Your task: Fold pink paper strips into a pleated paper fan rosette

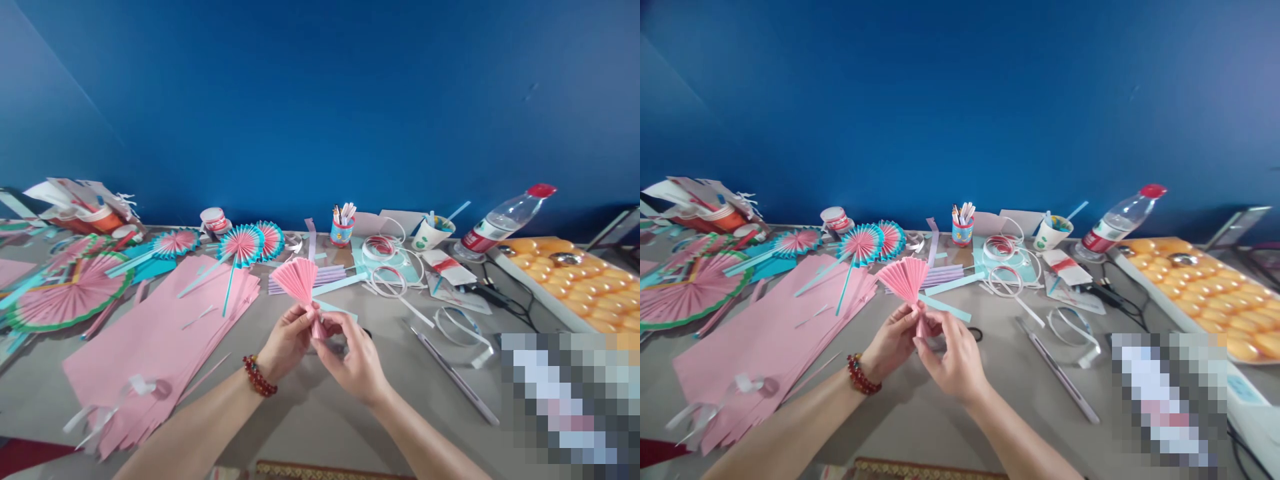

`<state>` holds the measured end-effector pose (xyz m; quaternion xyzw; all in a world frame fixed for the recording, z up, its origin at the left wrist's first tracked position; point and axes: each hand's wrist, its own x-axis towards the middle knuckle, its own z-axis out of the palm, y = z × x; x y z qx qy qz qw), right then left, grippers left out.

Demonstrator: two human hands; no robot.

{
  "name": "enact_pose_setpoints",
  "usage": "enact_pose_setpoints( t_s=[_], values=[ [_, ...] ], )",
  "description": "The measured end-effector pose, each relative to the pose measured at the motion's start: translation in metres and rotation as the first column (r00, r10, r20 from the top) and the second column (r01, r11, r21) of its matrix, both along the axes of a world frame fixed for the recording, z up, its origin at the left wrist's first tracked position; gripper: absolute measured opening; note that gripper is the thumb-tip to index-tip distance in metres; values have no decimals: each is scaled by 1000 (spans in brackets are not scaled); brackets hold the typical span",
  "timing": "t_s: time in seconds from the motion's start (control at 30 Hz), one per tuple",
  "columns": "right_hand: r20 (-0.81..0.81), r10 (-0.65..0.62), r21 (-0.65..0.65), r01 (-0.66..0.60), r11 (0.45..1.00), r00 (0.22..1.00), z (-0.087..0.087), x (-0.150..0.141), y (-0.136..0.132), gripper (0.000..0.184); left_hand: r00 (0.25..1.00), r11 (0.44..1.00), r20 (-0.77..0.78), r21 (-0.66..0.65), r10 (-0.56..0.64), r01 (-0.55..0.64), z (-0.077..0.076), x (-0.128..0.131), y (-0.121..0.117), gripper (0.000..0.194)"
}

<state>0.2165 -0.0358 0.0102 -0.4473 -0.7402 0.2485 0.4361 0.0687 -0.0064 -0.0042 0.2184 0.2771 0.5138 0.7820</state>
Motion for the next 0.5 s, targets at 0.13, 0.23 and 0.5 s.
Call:
enact_pose_setpoints(
  t_s=[0.13,0.23,0.5],
  values=[
    [87,-4,165,-11,986,996,-1,1,-1,39,994,997,84,-21,-71,73,3,1,-3,15],
    [96,15,216,-35,976,995,-2,3,0,36,984,993,134,-13,-119,121,3,2,-4,16],
    [60,113,181,-123,976,992,-3,8,4,34,973,978,99,-8,-208,210,0,-1,-6,23]
  ],
)
